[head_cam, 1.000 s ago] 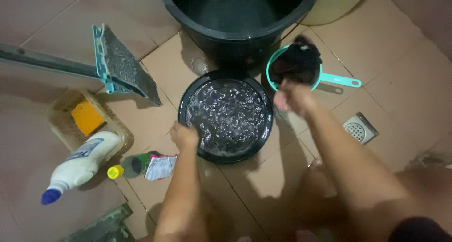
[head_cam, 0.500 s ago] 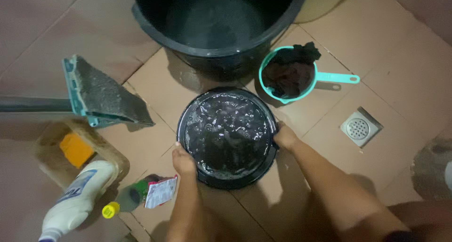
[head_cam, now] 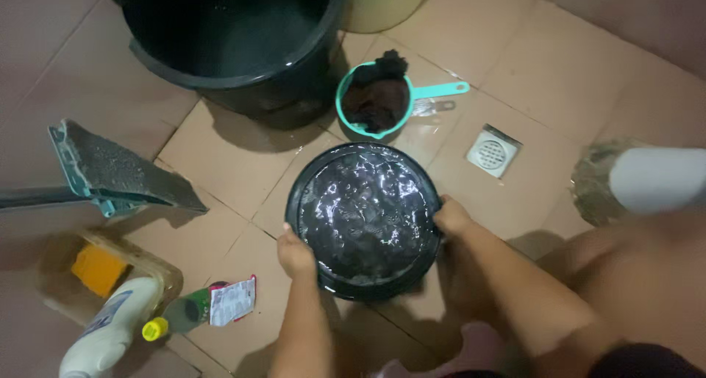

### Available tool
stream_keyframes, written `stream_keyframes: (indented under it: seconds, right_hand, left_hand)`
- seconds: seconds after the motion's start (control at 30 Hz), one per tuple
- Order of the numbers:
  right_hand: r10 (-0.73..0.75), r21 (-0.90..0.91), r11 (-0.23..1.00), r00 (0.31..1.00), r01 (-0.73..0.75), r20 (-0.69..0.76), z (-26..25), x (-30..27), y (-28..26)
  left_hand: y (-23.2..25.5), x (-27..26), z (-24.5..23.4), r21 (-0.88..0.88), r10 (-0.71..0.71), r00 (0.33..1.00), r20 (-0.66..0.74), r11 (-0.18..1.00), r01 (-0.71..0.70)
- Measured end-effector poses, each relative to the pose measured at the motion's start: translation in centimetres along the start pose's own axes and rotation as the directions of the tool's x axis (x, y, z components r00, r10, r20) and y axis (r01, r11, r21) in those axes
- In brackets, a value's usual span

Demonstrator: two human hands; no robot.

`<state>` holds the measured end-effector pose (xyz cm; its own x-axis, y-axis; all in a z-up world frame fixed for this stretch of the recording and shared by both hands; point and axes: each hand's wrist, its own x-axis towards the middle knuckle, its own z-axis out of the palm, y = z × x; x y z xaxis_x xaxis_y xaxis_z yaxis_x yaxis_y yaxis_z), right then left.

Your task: The person washes clothes by hand in a black basin, using a green scoop to pour water from a larger bucket. They scrub the garments, rinse them, and add detergent powder from a packet before continuing to wash.

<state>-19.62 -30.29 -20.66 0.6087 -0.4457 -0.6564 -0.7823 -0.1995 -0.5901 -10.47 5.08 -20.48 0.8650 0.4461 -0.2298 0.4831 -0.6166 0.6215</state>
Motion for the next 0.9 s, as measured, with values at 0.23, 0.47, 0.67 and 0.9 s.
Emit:
stream_keyframes:
  seconds: [0.23, 0.47, 0.67, 0.9]
  right_hand:
    - [0.039, -0.028, 0.999, 0.992, -0.042, -0.121, -6.5, -4.2, 4.2]
    - [0.085, 0.139, 0.988, 0.991, -0.071, -0.1, -10.3, -4.5, 7.5]
    - [0.205, 0.272, 0.949, 0.968, -0.16, -0.144, -13.1, -6.8, 6.5]
    - [0.195, 0.354, 0.927, 0.964, -0.122, -0.18, -17.1, -6.0, 7.4]
  left_hand:
    - [4.7, -4.9, 1.5, -0.041, 0.001, 0.996, 0.093, 0.999, 0.003]
    - [10.1, -7.6, 2.7, -0.032, 0.142, 0.98, 0.141, 0.99, -0.139]
    - [14.6, -8.8, 3.8, 0.015, 0.174, 0.968, 0.181, 0.984, -0.18]
    - [18.6, -9.6, 6.0, 0.036, 0.229, 0.945, 0.234, 0.969, -0.244]
